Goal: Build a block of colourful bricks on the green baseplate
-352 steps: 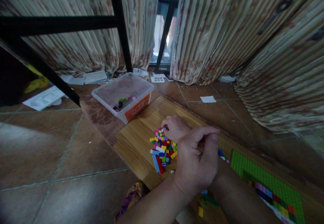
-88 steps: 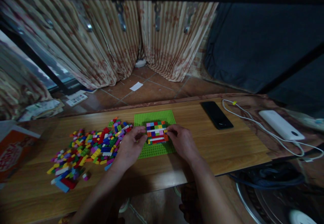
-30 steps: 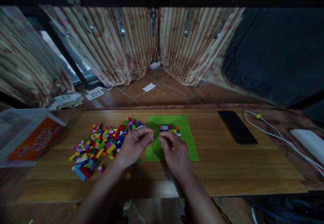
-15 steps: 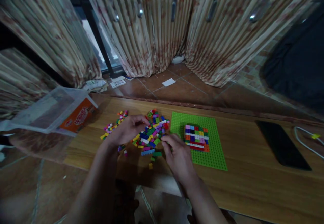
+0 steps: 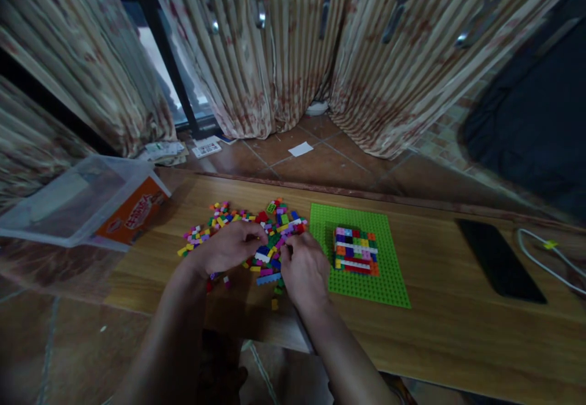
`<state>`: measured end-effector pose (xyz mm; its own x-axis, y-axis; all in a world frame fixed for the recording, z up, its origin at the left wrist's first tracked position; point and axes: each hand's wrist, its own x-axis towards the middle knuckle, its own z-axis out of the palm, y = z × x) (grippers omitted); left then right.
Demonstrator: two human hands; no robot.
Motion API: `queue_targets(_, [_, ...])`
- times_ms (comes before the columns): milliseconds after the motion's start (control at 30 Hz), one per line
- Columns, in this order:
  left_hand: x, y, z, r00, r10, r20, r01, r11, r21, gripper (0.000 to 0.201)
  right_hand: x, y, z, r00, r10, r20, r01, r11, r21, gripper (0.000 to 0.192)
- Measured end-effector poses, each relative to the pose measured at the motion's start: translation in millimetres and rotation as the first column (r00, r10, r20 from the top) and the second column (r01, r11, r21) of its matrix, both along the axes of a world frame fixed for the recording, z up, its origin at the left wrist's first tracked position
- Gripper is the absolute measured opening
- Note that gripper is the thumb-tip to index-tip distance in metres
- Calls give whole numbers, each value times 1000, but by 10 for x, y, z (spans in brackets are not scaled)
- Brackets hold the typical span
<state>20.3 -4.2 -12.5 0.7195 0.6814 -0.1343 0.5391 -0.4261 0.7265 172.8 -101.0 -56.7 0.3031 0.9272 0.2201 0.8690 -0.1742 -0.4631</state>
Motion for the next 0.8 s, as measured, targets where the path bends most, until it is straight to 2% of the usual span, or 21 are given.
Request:
queue_targets(167, [14,-7,27,1000,-14,11,14,999,-39,22,-60,1,19,999,-33,27,33,999,-9,17])
queue_targets(233, [21,-12,36,999,-43,13,44,998,-47,22,-75,-2,56,1000,-4,-25,4,1000,-6,19])
queue_targets(333, [24,-17,31,998,-60,25,61,997,-35,22,-4,-41,138,987,63,-148,-54,996,66,20])
queue_targets(433, [31,-26,24,997,-72,32,73,996,-45,22,268,-167,214,961,58,-272,-13,986,164,21])
queue_targets(533, [71,-59,48,994,-81,78,87,993,-76,23,732,-382,244,910,-99,-402,201,955,220,25])
queue_targets(600, [128,-98,74,988,-88,124,100,991,-94,22,1065,-544,239,874,-243,-421,335,929,158,30])
queue_targets(667, [212,-151,91,983,-94,159,110,989,-98,22,1338,-689,225,853,-332,-402,401,911,100,31])
queue_targets(800, [442,-291,63,968,-116,222,140,985,-98,21,1564,-834,193,855,-361,-372,398,917,26,30])
